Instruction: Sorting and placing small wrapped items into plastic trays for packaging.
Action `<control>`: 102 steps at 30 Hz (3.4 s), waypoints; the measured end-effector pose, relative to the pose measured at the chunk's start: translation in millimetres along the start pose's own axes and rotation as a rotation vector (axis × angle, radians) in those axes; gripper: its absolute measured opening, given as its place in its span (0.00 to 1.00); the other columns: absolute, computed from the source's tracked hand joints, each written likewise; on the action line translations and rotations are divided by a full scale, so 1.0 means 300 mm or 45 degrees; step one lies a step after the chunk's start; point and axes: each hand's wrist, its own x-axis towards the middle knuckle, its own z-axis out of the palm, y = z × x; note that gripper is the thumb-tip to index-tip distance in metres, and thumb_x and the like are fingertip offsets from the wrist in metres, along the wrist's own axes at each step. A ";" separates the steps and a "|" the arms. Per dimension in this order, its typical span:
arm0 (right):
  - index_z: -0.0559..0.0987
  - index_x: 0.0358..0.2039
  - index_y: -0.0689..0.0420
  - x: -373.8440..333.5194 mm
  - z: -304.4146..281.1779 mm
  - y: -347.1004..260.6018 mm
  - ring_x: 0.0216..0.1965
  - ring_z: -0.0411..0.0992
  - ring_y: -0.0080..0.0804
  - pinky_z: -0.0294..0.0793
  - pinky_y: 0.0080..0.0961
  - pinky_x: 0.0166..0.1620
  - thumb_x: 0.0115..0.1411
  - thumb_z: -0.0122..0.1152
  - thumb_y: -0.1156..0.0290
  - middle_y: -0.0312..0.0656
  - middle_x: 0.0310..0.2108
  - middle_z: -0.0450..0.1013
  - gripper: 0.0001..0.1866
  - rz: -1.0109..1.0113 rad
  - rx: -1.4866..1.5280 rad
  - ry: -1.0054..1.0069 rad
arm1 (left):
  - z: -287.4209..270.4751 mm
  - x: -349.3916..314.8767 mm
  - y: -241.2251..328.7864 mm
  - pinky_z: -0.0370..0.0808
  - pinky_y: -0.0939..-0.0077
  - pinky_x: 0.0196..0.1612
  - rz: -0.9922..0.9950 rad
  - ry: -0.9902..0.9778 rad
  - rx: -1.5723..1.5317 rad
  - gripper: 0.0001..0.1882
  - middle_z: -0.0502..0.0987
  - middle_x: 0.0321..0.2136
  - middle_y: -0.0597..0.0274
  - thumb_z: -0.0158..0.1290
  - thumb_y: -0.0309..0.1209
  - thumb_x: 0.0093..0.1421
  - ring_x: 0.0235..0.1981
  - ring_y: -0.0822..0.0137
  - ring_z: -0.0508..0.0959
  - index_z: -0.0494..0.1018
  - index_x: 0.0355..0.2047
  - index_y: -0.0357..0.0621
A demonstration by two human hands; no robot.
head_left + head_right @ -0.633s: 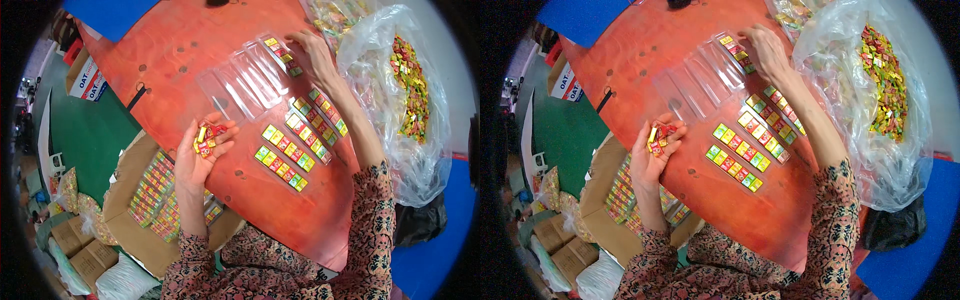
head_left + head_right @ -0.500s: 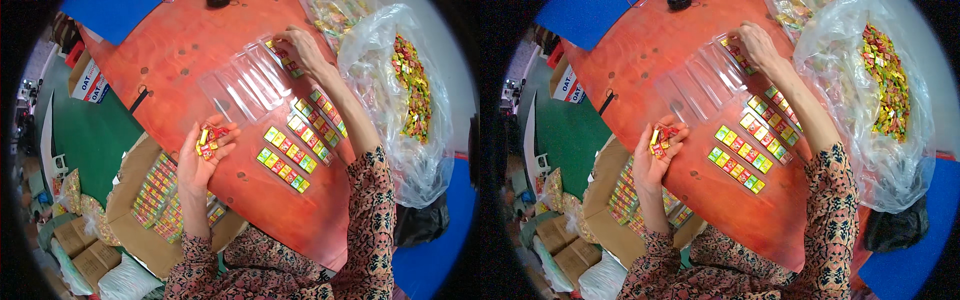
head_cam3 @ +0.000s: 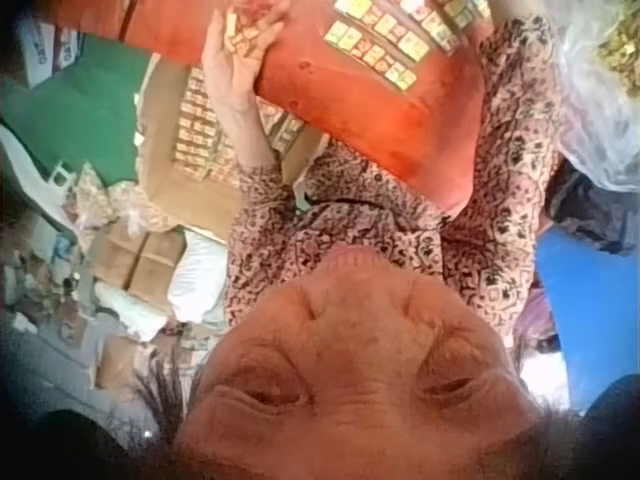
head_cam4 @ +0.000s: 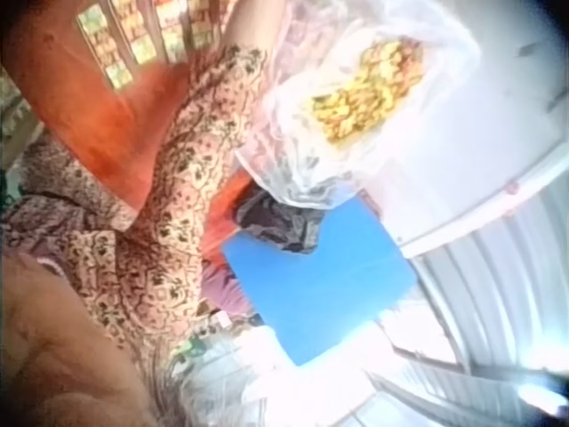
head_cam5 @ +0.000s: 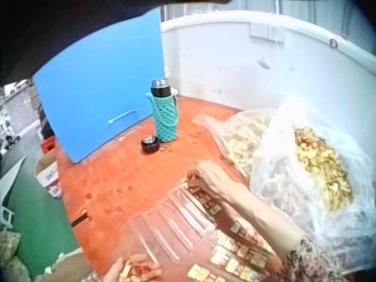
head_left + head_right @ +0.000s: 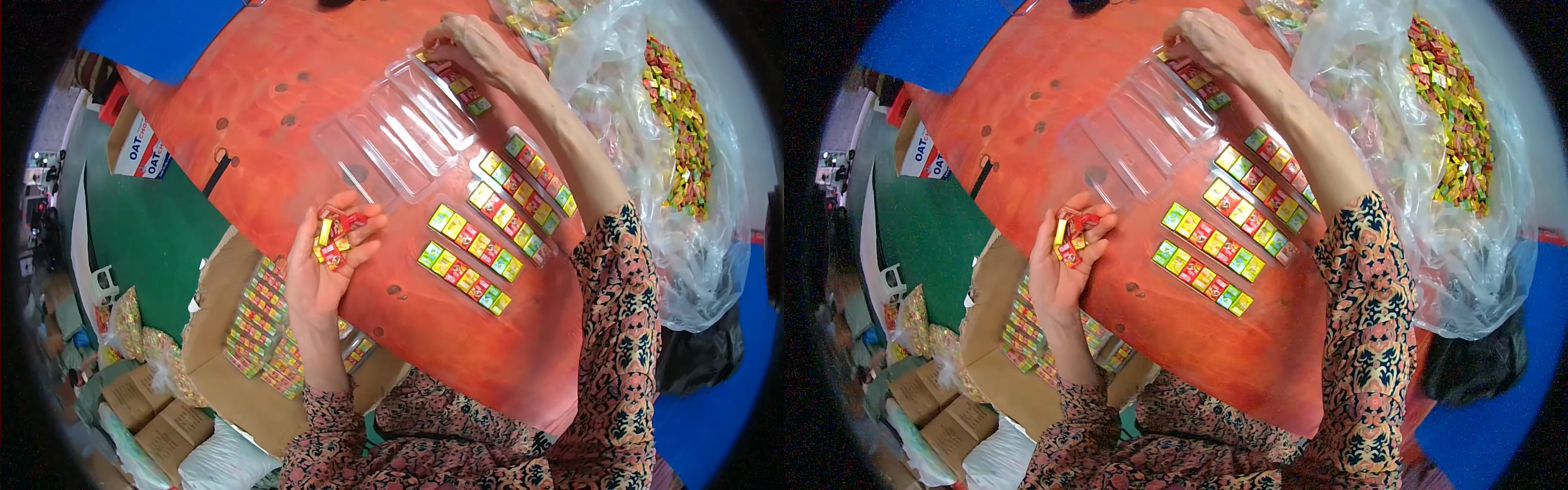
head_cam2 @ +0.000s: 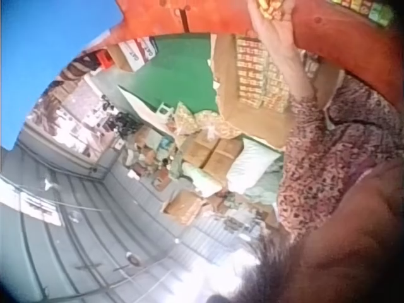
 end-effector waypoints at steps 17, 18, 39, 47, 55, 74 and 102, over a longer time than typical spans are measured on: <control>0.68 0.27 0.60 -0.014 0.020 0.004 0.32 0.68 0.45 0.67 0.36 0.34 0.50 0.49 0.72 0.47 0.26 0.67 0.06 -0.356 -0.173 0.120 | 0.001 -0.001 -0.007 0.76 0.59 0.42 0.015 0.018 -0.022 0.24 0.64 0.46 0.34 0.32 0.40 0.64 0.47 0.45 0.68 0.57 0.50 0.30; 0.69 0.28 0.61 -0.015 0.018 0.018 0.32 0.67 0.44 0.66 0.35 0.35 0.52 0.51 0.69 0.46 0.27 0.67 0.08 -0.360 -0.152 0.228 | 0.006 0.002 -0.011 0.76 0.59 0.42 0.014 0.013 -0.021 0.24 0.64 0.46 0.34 0.32 0.40 0.64 0.47 0.45 0.68 0.57 0.50 0.30; 0.69 0.30 0.59 -0.322 -0.152 -0.196 0.32 0.65 0.42 0.65 0.35 0.35 0.54 0.50 0.72 0.43 0.26 0.69 0.05 0.090 0.076 -0.174 | 0.007 0.002 -0.012 0.77 0.62 0.41 0.052 0.022 0.029 0.24 0.66 0.43 0.36 0.32 0.41 0.64 0.46 0.47 0.70 0.58 0.50 0.30; 0.72 0.34 0.60 -0.283 -0.118 -0.158 0.37 0.65 0.38 0.65 0.30 0.39 0.55 0.50 0.69 0.42 0.30 0.70 0.09 0.172 0.174 0.086 | 0.000 0.000 -0.010 0.77 0.62 0.41 0.044 0.018 0.025 0.24 0.66 0.44 0.36 0.32 0.41 0.64 0.46 0.47 0.70 0.58 0.49 0.30; 0.70 0.37 0.57 -0.188 -0.033 -0.108 0.38 0.67 0.39 0.65 0.32 0.44 0.55 0.49 0.71 0.43 0.32 0.70 0.09 -0.010 -0.001 0.056 | -0.002 0.004 -0.013 0.77 0.60 0.41 0.045 -0.001 0.008 0.24 0.65 0.45 0.34 0.32 0.40 0.64 0.46 0.46 0.69 0.58 0.50 0.30; 0.71 0.32 0.60 -0.331 -0.145 -0.166 0.38 0.66 0.38 0.67 0.29 0.41 0.55 0.48 0.73 0.42 0.30 0.70 0.06 0.064 0.075 -0.115 | -0.001 0.002 -0.012 0.77 0.61 0.41 0.055 0.015 0.010 0.25 0.66 0.44 0.36 0.32 0.41 0.64 0.46 0.46 0.70 0.58 0.50 0.30; 0.76 0.27 0.60 -0.316 -0.079 -0.159 0.31 0.70 0.37 0.70 0.27 0.33 0.47 0.53 0.78 0.43 0.28 0.68 0.06 0.097 0.036 0.101 | -0.005 0.002 -0.013 0.77 0.60 0.40 0.070 -0.023 -0.001 0.24 0.64 0.45 0.33 0.31 0.40 0.64 0.46 0.46 0.69 0.56 0.51 0.30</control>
